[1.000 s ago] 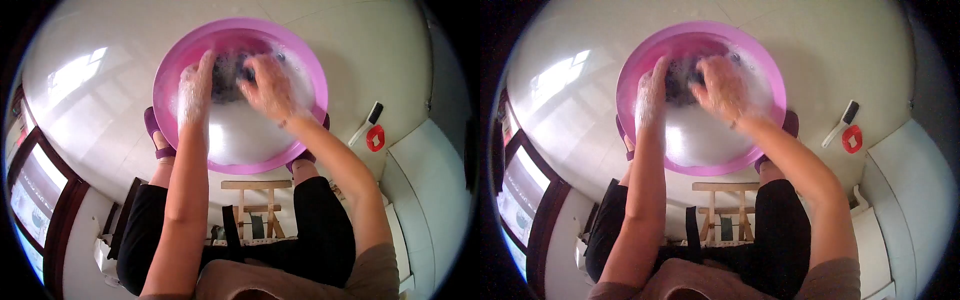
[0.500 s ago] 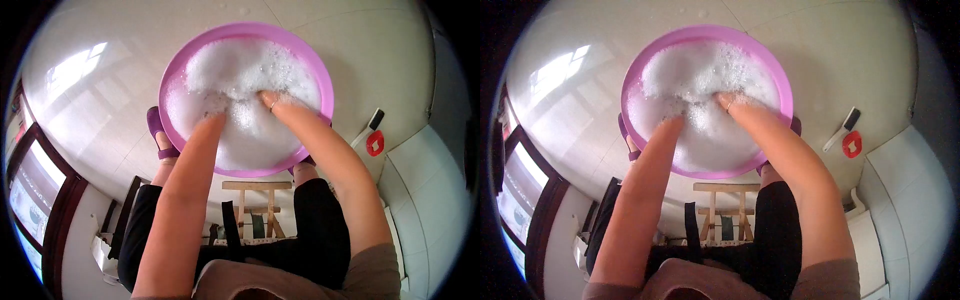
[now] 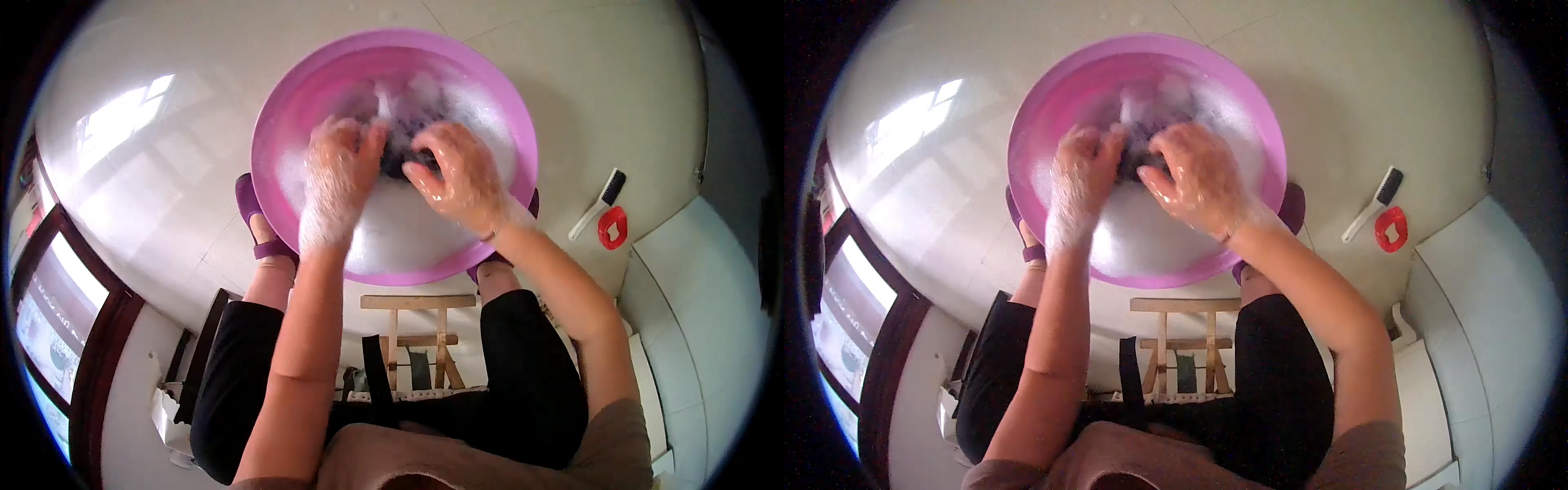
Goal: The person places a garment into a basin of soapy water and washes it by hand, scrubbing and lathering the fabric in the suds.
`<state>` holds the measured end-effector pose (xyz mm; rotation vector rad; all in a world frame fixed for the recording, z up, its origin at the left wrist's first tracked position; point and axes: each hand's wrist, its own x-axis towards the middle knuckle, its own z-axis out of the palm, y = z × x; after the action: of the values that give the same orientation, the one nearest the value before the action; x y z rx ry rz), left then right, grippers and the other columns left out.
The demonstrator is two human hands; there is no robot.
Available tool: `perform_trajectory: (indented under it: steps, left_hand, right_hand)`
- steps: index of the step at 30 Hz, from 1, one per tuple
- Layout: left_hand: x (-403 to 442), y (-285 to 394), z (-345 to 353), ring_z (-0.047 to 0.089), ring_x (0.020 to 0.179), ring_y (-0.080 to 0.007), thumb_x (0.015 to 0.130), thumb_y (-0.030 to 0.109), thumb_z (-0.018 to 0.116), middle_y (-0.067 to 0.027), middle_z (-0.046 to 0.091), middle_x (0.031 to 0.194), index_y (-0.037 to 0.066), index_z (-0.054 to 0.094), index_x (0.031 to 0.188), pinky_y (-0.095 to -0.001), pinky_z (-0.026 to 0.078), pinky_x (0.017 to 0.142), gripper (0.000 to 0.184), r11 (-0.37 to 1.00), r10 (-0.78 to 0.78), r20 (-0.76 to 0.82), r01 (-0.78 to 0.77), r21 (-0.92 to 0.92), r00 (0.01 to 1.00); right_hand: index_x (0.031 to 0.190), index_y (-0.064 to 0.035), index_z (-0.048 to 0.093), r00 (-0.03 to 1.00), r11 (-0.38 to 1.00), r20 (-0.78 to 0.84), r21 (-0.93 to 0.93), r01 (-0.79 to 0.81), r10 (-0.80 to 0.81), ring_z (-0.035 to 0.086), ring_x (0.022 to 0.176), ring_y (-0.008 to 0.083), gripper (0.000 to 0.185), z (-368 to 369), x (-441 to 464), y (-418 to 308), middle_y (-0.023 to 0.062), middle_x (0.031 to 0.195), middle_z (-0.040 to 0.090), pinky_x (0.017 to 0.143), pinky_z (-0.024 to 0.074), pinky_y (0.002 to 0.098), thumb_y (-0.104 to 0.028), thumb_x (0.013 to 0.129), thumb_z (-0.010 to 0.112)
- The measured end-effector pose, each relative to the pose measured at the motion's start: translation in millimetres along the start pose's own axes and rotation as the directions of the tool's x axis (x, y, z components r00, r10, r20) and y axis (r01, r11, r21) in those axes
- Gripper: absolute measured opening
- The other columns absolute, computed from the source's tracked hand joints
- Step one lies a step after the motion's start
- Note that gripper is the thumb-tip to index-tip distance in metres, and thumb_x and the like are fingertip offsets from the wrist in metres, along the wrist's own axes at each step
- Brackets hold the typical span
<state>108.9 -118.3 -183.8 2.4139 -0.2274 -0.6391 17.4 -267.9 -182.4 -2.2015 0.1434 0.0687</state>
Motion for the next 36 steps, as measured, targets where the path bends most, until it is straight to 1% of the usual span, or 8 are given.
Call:
perform_trajectory:
  steps: [8, 13, 20, 23, 26, 30, 33, 36]
  left_hand:
    - [-12, -50, 60, 0.036, 0.12, -0.0427, 0.077, 0.026, 0.06, -0.0302, 0.038, 0.128, 0.006, 0.045, 0.126, -0.0512, 0.027, 0.102, 0.055, 0.966, 0.159, -0.224, -0.105, 0.236, 0.961]
    - [16, -99, 77, 0.042, 0.116, -0.0357, 0.083, 0.027, 0.055, -0.0222, 0.042, 0.13, 0.005, 0.047, 0.126, -0.0443, 0.032, 0.1, 0.049, 0.935, -0.262, 0.158, 0.211, 0.284, 0.952]
    - [65, -77, 56, 0.055, 0.104, -0.0315, 0.085, 0.029, 0.054, -0.018, 0.054, 0.121, 0.002, 0.052, 0.12, -0.0399, 0.042, 0.089, 0.045, 0.866, -0.245, 0.283, 0.078, 0.495, 0.927]
    - [64, -39, 17, 0.06, 0.098, -0.0298, 0.086, 0.03, 0.053, -0.0162, 0.059, 0.117, 0.0, 0.055, 0.118, -0.038, 0.047, 0.084, 0.044, 0.527, 0.188, 0.457, -0.482, 0.7, 0.87]
    - [38, 15, -15, 0.062, 0.092, -0.0326, 0.079, 0.03, 0.059, -0.0182, 0.061, 0.111, -0.003, 0.061, 0.107, -0.0386, 0.048, 0.082, 0.043, 0.882, -0.332, 0.154, 0.364, -0.299, 0.931]
    - [1, 2, -7, 0.049, 0.11, -0.0388, 0.076, 0.03, 0.063, -0.0247, 0.05, 0.121, 0.003, 0.063, 0.105, -0.0428, 0.042, 0.09, 0.039, 0.993, 0.114, -0.054, -0.112, 0.039, 0.992]
    - [-2, -10, 21, 0.042, 0.114, -0.0433, 0.075, 0.026, 0.065, -0.0241, 0.042, 0.128, 0.005, 0.059, 0.113, -0.0454, 0.036, 0.097, 0.043, 0.993, 0.108, -0.07, -0.104, 0.057, 0.992]
    - [10, -44, 59, 0.037, 0.124, -0.0387, 0.08, 0.025, 0.061, -0.0209, 0.037, 0.136, 0.005, 0.045, 0.13, -0.0455, 0.03, 0.103, 0.056, 0.938, -0.016, 0.034, 0.003, 0.348, 0.999]
  right_hand:
    - [0.122, -0.0117, 0.051, 0.978, 0.893, 0.184, -0.45, -0.008, 0.101, 0.035, 0.122, 0.0392, 0.052, 47, 9, 27, 0.0209, 0.127, 0.044, 0.098, 0.0342, 0.0537, -0.021, 0.074, 0.067]
    - [0.115, -0.0089, 0.054, 0.567, 0.801, 0.573, -0.499, -0.331, 0.592, 0.047, 0.109, 0.0377, 0.043, 50, 50, 44, 0.0182, 0.109, 0.055, 0.098, 0.0345, 0.0493, -0.022, 0.075, 0.064]
    - [0.103, -0.0053, 0.057, 0.771, 0.809, 0.279, -0.346, -0.476, 0.573, 0.055, 0.093, 0.035, 0.031, 62, 59, 58, 0.0162, 0.093, 0.06, 0.089, 0.041, 0.0436, -0.017, 0.075, 0.062]
    - [0.098, -0.0038, 0.058, 0.952, 0.893, -0.202, -0.345, -0.288, 0.23, 0.058, 0.086, 0.0338, 0.025, 56, 51, 46, 0.0154, 0.086, 0.061, 0.085, 0.0438, 0.0411, -0.014, 0.075, 0.061]
    - [0.096, -0.005, 0.055, 0.991, 0.991, -0.096, -0.093, -0.098, 0.089, 0.055, 0.092, 0.0327, 0.023, 6, 27, 4, 0.0132, 0.093, 0.059, 0.083, 0.0438, 0.0395, -0.012, 0.076, 0.064]
    - [0.109, -0.0068, 0.05, 0.995, 0.997, 0.072, 0.035, -0.072, 0.069, 0.051, 0.099, 0.0346, 0.04, -16, 5, -15, 0.0137, 0.102, 0.054, 0.087, 0.0389, 0.0496, -0.015, 0.074, 0.067]
    - [0.124, -0.0101, 0.048, 0.994, 0.966, 0.008, -0.236, -0.102, 0.107, 0.036, 0.119, 0.0449, 0.053, 7, 8, 2, 0.0248, 0.135, 0.029, 0.097, 0.0356, 0.0495, -0.021, 0.077, 0.068]
    - [0.124, -0.0087, 0.051, 0.885, 0.861, 0.338, -0.494, -0.122, 0.32, 0.054, 0.1, 0.0396, 0.046, 50, 23, 32, 0.0277, 0.11, 0.055, 0.089, 0.0409, 0.0504, -0.012, 0.078, 0.057]
